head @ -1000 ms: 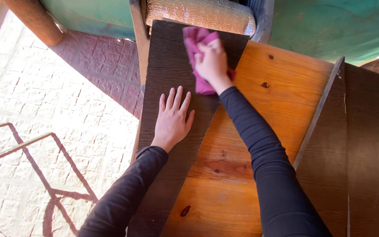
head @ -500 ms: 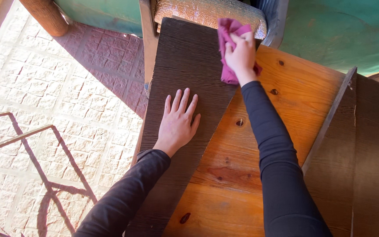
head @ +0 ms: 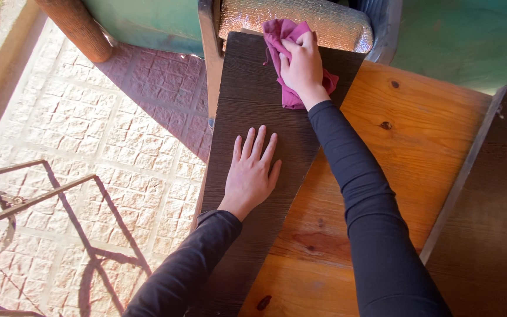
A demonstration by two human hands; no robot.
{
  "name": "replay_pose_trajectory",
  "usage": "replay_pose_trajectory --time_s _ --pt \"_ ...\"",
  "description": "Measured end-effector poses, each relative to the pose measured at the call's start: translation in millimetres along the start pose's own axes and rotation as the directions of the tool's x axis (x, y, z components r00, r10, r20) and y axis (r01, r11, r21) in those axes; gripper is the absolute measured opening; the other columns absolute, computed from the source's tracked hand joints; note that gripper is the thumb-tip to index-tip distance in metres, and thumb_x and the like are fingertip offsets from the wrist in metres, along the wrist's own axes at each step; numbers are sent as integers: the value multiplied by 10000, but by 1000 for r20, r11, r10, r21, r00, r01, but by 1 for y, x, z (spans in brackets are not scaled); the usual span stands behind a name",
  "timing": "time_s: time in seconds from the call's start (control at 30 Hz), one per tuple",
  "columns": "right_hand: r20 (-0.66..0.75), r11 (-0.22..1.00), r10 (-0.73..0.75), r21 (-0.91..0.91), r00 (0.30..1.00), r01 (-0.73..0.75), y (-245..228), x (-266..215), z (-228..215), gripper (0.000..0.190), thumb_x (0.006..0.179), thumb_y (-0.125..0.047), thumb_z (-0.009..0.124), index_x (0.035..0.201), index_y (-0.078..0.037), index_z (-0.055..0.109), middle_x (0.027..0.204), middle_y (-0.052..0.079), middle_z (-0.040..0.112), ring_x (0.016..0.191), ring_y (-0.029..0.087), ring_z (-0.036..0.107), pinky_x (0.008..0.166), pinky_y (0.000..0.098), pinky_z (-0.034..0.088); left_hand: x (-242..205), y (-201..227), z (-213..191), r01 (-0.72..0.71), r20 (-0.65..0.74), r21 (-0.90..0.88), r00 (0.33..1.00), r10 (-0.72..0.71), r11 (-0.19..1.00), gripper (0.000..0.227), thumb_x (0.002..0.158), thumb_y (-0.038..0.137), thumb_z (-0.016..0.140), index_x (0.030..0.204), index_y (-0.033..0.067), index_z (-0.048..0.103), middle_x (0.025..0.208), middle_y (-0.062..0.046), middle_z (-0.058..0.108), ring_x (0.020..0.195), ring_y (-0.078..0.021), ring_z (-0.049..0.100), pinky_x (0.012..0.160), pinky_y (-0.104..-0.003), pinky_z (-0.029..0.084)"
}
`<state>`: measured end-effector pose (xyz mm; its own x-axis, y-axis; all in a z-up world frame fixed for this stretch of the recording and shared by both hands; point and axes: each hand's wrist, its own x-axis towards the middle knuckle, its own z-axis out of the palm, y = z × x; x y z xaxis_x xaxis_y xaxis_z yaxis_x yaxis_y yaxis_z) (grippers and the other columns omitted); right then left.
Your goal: The person wipes several dark wooden panels with a pink cloth on a wooden workbench. They repeatedly wipe each panel, then pick up and reposition the panels multiple times before wiping again. The panels are handled one at a time and placed back on the bench.
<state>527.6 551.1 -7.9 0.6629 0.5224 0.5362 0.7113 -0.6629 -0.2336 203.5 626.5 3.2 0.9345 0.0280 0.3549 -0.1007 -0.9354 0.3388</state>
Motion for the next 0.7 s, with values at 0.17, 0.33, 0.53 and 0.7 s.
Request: replay_pose_trajectory --time_s 0.17,0.33,0.53,0.7 --pt "88 964 -186 207 979 165 -61 -8 3 256 1022 -142 756 1259 -57 797 1032 119 554 904 275 551 799 401 590 0 0 -6 -10 6 16 1000 10 1000 609 1096 394 530 1627 98 507 1706 -198 450 1572 -415 411 1283 -606 298" --pt "155 929 -266 304 951 210 -57 18 23 295 1033 -186 780 1303 -70 792 1070 111 533 959 295 599 841 437 642 0 -1 -6 2 22 18 1000 -2 1000 614 1091 404 536 1631 113 507 1708 -193 448 1576 -410 405 1291 -599 285" --pt "-4 976 -172 136 985 171 -48 32 38 289 992 -122 759 1270 -82 828 1002 102 533 831 275 595 690 424 619 0 0 -9 -8 9 30 1000 8 1000 611 1098 411 529 1634 117 505 1711 -181 450 1571 -398 421 1283 -583 302" --pt "101 862 -406 370 908 345 -92 -4 -2 264 1012 -135 806 1273 -94 818 1019 82 502 923 271 536 780 454 561 1 0 -10 -6 8 37 1000 6 999 615 1085 411 544 1625 118 517 1700 -185 467 1562 -400 434 1281 -581 304"
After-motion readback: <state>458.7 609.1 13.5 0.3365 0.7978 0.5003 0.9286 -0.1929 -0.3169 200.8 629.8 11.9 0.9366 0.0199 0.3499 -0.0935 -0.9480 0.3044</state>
